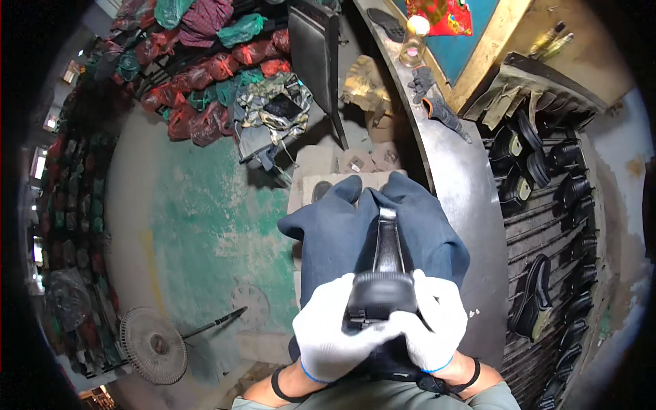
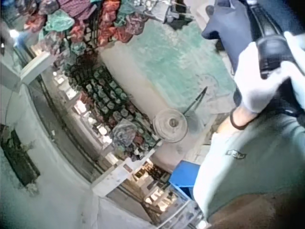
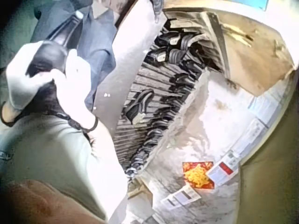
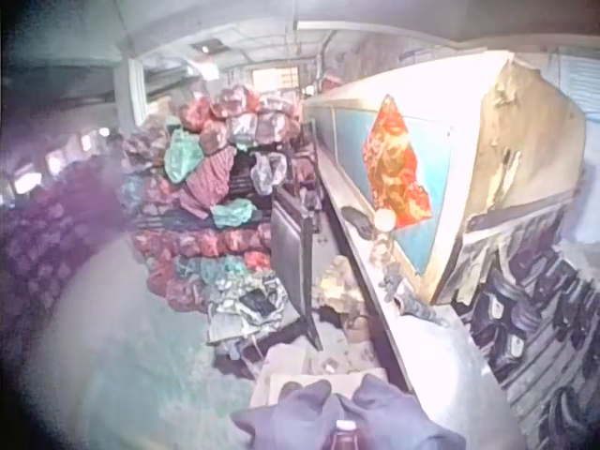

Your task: The person repeatedly picks up black shoes from a rack, wipes them with a dark cloth, and returns them to the rack. The person handles multiple shoes one at a time, turning them over to wipe different surfaces.

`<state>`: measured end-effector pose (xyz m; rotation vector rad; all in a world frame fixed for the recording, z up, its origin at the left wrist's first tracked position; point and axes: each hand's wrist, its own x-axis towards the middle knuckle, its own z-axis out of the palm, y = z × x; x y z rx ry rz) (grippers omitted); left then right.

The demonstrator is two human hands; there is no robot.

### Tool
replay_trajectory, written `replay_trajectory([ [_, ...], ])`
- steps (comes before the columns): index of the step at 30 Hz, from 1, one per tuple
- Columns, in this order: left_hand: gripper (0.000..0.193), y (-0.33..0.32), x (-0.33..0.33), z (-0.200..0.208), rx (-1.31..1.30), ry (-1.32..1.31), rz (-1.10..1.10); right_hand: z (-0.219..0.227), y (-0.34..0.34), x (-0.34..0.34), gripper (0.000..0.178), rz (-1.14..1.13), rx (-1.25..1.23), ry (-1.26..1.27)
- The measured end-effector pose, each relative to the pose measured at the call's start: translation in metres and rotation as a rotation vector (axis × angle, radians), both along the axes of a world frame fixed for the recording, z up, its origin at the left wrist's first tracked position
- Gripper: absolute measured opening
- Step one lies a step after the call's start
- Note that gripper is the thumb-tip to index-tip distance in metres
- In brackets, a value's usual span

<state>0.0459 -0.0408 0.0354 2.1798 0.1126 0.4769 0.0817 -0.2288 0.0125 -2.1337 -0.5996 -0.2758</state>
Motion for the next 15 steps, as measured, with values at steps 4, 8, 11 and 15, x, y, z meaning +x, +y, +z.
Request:
replay_trajectory([
  [4, 0.103, -0.003, -0.027, 0.033, -0.357, 0.051, -0.099, 0.022, -0.009, -0.023, 0.037, 0.097, 0.152, -0.073],
  [8, 0.129, -0.016, -0.046, 0.018, -0.058, 0.302, 0.03, -0.009, -0.025, -0.053, 0.063, 0.116, 0.803, 0.788],
  [11, 0.108, -0.026, -0.066, -0.006, 0.15, 0.105, -0.12, -0.035, -0.04, -0.049, 0.087, 0.094, 1.545, 1.38],
  [15, 0.082, -0.037, -0.079, -0.031, 0.658, 0.183, -0.591, -0.105, -0.053, -0.046, 0.065, 0.053, 1.544, 1.634],
])
